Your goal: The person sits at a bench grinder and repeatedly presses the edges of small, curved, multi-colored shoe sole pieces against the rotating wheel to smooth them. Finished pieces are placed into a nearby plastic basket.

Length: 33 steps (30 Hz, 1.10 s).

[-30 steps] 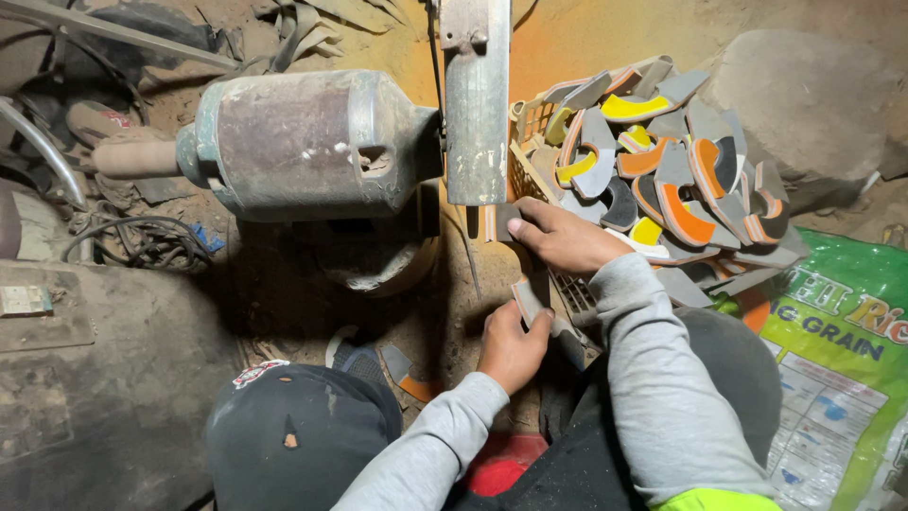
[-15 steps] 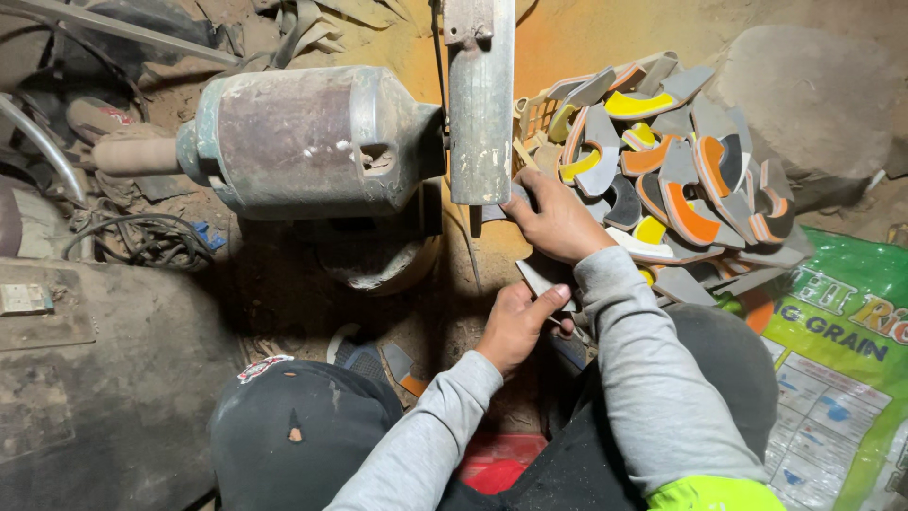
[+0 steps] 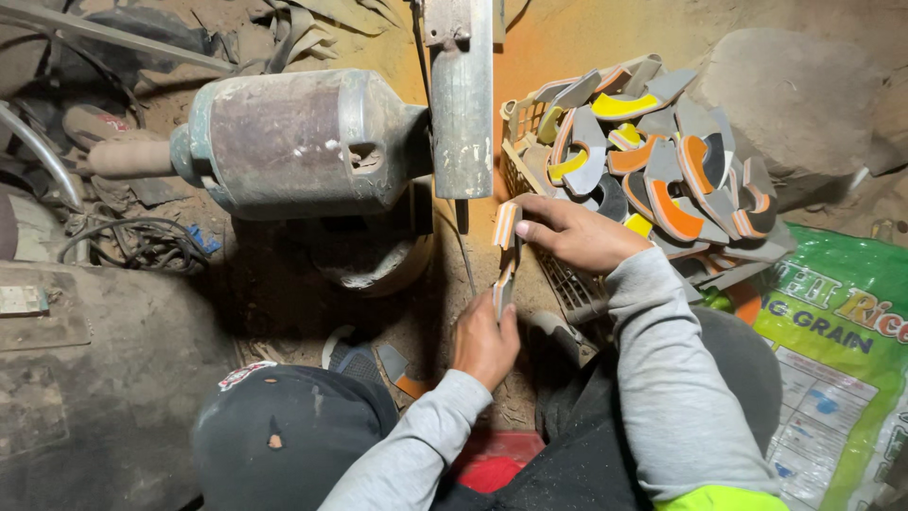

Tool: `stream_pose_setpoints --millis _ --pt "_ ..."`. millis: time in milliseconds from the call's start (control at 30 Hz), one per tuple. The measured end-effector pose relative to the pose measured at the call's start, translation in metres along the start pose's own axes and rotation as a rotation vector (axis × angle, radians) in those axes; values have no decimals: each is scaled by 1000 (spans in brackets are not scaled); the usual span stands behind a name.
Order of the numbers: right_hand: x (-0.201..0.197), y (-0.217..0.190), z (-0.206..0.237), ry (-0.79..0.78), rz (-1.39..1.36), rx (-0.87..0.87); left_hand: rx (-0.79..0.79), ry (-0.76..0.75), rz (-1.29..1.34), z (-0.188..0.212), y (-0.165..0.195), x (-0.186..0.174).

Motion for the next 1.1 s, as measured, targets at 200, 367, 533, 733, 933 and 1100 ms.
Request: stream_pose_setpoints --millis 200,367,533,733,933,1100 --pt "-6 -6 8 37 -56 -50 62 3 -25 0 17 -9" --pt "-11 1 7 160 -46 -25 131 12 99 -6 14 -11" --pt "-15 -4 7 134 -67 5 -202 -117 334 -18 -41 7" --pt "-3 -5 17 -25 -233 257 226 -5 187 -18 -16 3" --pt "-7 -34 14 54 34 27 -38 -15 281 -17 -39 36" --pt "2 -43 13 -25 -98 -42 -123 -147 277 -26 -49 68"
Point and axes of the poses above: each hand's wrist, its own z-axis away from the middle knuckle, its own x-axis out of the palm, y = z × x, the point moved 10 cm from there along -z, towards the middle knuckle, and after that the axes turned 12 degrees about z, right-handed, at the moved point
